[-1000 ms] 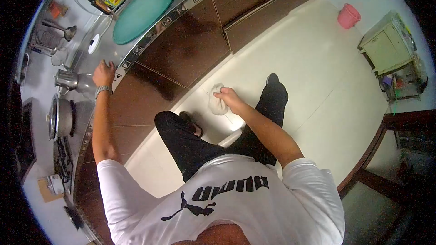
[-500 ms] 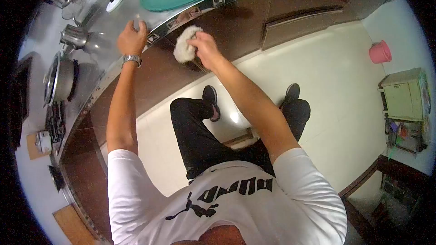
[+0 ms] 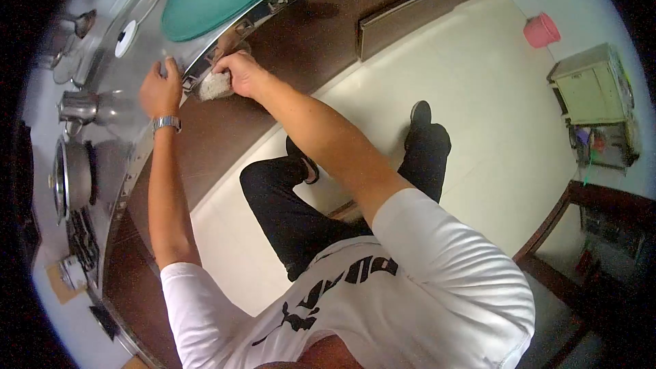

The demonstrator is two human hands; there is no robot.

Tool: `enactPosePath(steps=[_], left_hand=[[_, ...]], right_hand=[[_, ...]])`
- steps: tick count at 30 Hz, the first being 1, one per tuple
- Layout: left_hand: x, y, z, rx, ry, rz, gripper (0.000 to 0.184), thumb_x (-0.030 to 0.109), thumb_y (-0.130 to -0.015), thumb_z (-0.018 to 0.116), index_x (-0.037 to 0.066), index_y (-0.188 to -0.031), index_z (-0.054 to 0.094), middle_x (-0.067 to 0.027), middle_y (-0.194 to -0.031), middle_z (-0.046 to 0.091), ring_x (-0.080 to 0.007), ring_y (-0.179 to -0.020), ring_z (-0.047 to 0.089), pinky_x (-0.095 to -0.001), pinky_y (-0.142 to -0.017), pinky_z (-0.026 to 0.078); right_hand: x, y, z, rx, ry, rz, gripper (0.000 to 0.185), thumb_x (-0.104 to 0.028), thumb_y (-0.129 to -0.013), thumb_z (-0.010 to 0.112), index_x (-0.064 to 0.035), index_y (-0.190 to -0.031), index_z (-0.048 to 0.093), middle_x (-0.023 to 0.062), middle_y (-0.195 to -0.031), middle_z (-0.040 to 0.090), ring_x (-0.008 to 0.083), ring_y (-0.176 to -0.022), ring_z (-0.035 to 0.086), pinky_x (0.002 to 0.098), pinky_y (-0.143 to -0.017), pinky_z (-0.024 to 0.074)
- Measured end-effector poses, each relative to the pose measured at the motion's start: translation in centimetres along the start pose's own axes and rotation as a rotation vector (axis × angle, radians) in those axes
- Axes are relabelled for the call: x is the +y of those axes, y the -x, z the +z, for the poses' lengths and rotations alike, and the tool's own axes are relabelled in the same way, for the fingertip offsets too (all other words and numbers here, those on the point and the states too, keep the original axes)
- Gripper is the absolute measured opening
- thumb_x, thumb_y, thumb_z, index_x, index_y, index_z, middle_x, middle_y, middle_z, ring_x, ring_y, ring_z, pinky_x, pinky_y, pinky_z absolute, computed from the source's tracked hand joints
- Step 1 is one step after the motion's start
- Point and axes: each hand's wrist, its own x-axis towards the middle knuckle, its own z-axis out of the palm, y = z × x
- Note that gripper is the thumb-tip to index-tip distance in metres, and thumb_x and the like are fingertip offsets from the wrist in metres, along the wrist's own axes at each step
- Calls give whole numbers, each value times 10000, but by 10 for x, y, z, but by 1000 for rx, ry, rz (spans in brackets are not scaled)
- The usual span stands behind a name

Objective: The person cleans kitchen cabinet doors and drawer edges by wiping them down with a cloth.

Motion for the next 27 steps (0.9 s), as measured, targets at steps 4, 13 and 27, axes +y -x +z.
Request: enactPosePath(steps=[4,13,27], left_hand=[[-3,-1,5,71,-31,48,511,487,-817,464,45,-976,665,-220,-847,645,-385,-826,621,-455,-725,487],[0,-1,1,-3,-87,-9,546,514,-819,460,55,-1036,659,-201,-887,657,-371,-868,627,-433,-758,491],[-9,-5,7,-23,35,76,588,534,-838,467,-3,-969,667,-211,-893,657,-386,-843,621,-437,-744,467]], right_hand=[[2,-7,-7,36,-48,-33,127,92,-590,571,2,-668,527,113,-697,521,289,-654,575,444,-629,512],[5,49,-25,123,91,-69,145,58,-571,531,-43,-671,508,69,-718,509,226,-668,515,356,-604,470],[-5,66,-12,214,219,-94,136,-27,-579,604,-50,-582,470,66,-642,457,198,-627,462,346,-553,375]])
